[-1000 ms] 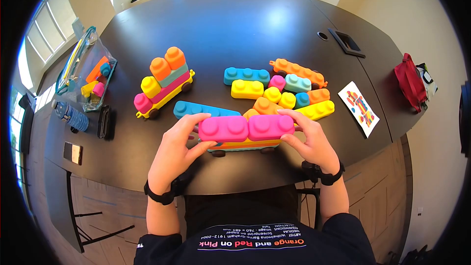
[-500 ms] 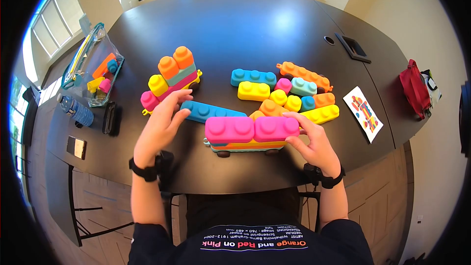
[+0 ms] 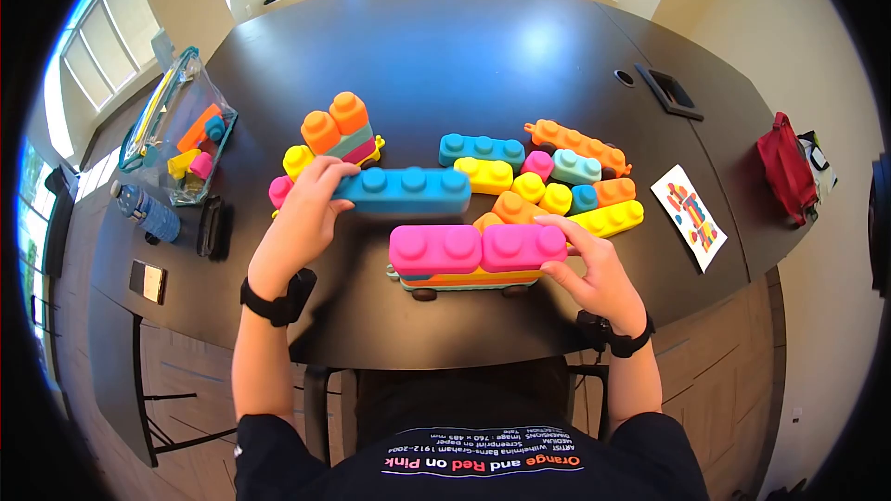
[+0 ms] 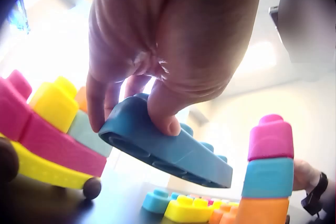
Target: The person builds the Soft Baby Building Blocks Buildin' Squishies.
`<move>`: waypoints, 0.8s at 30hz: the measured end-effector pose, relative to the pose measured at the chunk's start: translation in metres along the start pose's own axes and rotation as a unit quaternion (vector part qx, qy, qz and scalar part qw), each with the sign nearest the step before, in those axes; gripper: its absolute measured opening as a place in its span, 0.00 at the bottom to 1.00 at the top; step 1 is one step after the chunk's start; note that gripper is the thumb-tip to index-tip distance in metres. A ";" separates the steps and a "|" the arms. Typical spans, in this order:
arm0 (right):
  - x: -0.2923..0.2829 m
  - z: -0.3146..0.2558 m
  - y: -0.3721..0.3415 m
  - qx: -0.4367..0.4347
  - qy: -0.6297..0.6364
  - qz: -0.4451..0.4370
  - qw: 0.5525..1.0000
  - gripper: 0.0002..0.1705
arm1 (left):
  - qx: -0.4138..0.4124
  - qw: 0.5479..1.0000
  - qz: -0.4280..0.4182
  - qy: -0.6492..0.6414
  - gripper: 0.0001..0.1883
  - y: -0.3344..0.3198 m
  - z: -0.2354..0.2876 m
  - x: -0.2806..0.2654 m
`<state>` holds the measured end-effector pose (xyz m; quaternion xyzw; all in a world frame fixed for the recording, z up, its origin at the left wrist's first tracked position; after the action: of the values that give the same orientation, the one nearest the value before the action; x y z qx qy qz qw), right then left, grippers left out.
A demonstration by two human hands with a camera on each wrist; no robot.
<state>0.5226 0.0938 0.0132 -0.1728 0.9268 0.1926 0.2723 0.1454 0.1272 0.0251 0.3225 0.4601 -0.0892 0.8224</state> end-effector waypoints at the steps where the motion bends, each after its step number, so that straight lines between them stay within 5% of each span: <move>1: 0.000 0.000 0.000 -0.002 -0.011 -0.006 1.000 0.31 | -0.014 0.999 0.040 -0.007 0.24 0.003 0.013 -0.008; 5: -0.004 -0.003 0.006 -0.005 -0.024 -0.021 0.999 0.39 | 0.000 0.993 0.103 -0.052 0.25 0.012 0.062 -0.017; 10: -0.005 -0.010 0.013 -0.098 0.092 0.097 0.986 0.50 | 0.061 0.990 0.075 -0.104 0.28 0.017 0.095 -0.007; 17: -0.001 -0.006 0.004 -0.025 0.113 0.122 0.986 0.34 | 0.041 0.991 0.077 -0.106 0.30 0.004 0.102 -0.007; 24: 0.004 -0.007 0.003 -0.050 0.120 0.143 0.981 0.28 | 0.026 0.988 0.099 -0.118 0.27 0.001 0.101 -0.004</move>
<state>0.5155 0.0922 0.0167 -0.0734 0.9570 0.2539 0.1194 0.2144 0.0656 0.0656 0.3751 0.3227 -0.0568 0.8672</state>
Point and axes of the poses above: each hand's wrist, its own y-axis towards the middle knuckle, its own x-axis out of the palm, z = x × y, the point moved 3 cm from there along y, towards the middle knuckle, and after that the axes turned 5 degrees about x, right-handed, at the moved point
